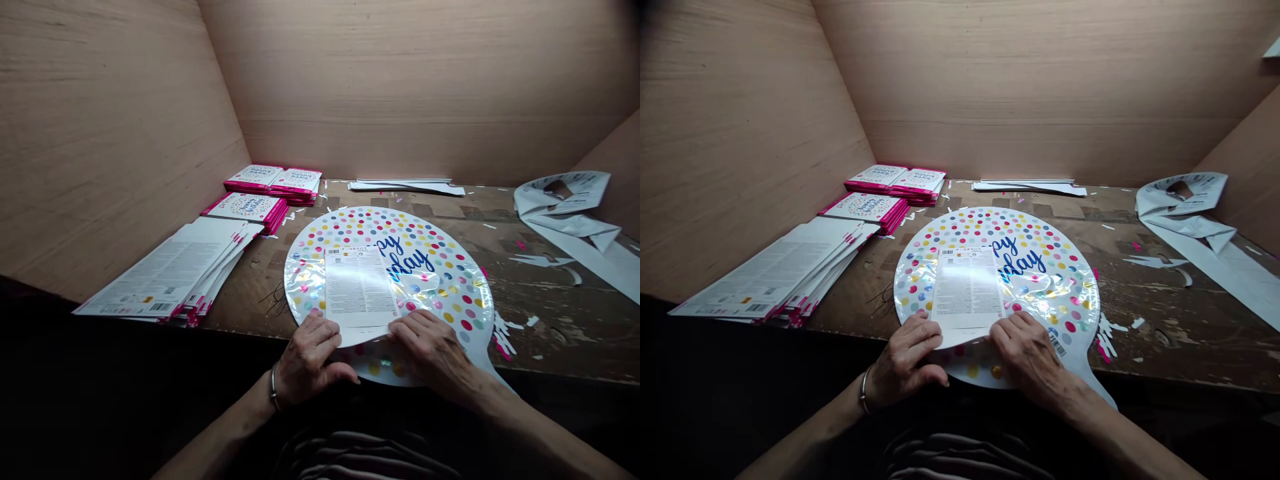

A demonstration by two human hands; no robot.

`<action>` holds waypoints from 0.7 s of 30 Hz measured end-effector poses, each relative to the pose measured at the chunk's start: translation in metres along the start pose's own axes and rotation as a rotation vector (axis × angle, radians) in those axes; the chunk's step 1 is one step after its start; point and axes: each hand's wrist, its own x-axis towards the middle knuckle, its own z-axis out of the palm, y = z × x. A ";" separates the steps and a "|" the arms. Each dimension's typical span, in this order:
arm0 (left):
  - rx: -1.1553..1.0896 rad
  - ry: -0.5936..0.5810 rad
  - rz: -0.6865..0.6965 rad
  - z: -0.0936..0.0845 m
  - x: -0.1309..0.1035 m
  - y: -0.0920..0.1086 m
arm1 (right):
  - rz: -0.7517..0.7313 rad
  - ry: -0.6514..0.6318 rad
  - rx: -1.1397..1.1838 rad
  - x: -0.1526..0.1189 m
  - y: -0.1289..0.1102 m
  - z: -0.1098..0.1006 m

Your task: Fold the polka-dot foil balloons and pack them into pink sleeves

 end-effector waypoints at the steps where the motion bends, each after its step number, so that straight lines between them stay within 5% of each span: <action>1: -0.013 -0.009 -0.024 -0.001 0.003 -0.001 | 0.037 -0.008 -0.015 0.004 0.001 -0.001; 10: 0.131 -0.200 -0.476 0.002 0.037 0.001 | 0.369 -0.326 -0.010 0.035 0.010 -0.005; 13: 0.222 -0.193 -0.544 0.006 0.041 0.000 | 0.412 -0.330 -0.043 0.040 0.012 0.001; 16: 0.261 -0.124 -0.427 0.013 0.036 -0.002 | 0.281 -0.275 -0.099 0.039 0.013 0.005; 21: 0.202 -0.204 -0.123 0.017 0.014 0.001 | 0.051 -0.202 -0.033 0.021 0.002 0.006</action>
